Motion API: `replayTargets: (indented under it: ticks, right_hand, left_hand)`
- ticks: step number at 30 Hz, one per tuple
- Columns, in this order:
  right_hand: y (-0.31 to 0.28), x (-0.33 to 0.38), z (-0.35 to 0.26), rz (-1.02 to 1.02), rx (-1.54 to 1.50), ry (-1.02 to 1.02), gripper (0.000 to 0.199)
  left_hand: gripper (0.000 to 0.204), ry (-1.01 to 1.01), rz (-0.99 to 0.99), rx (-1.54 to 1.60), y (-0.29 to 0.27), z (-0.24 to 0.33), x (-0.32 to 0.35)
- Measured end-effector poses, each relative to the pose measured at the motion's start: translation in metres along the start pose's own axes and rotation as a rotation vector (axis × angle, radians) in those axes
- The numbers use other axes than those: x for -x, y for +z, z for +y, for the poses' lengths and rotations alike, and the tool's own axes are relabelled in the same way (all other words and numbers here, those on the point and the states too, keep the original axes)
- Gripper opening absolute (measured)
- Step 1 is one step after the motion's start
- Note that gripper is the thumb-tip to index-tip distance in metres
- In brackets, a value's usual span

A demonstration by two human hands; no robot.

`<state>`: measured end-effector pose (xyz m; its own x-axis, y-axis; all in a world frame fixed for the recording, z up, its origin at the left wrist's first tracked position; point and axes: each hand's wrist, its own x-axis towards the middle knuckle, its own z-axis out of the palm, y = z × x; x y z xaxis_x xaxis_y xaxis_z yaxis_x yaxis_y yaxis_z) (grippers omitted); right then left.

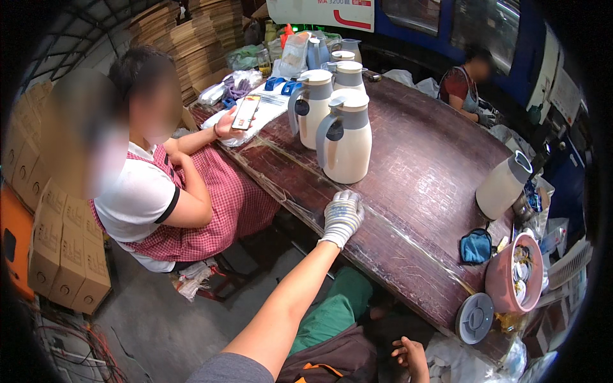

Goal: The person assembles white thermos flasks by attaching lids and inserting small blue circular components into the spouts. They handle the flasks one at a time, placing finished units on a wooden table. A coworker sits nearby using a phone.

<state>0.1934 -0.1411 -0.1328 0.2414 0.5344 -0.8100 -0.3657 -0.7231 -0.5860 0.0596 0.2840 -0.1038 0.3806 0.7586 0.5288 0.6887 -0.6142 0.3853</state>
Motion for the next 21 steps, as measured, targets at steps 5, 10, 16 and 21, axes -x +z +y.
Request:
replayTargets:
  ticks: [5, 10, 16, 21]
  right_hand:
    - [-0.004, 0.037, -0.052, -0.134, 0.116, -0.184, 0.032]
    - [-0.036, 0.077, -0.172, 0.162, 0.175, -0.66, 0.025]
    - [-0.101, 0.026, -0.299, 0.555, 0.404, -0.967, 0.045]
    - [-0.132, -0.004, -0.382, 0.906, 0.524, -0.976, 0.058]
  left_hand:
    - [0.016, 0.005, 0.019, -0.015, 0.0, -0.005, 0.002]
    - [0.026, 0.05, 0.032, -0.035, -0.007, 0.01, 0.01]
    - [0.033, 0.055, -0.014, 0.023, -0.024, 0.013, 0.013]
    - [0.023, 0.048, -0.136, 0.125, -0.029, 0.011, 0.009]
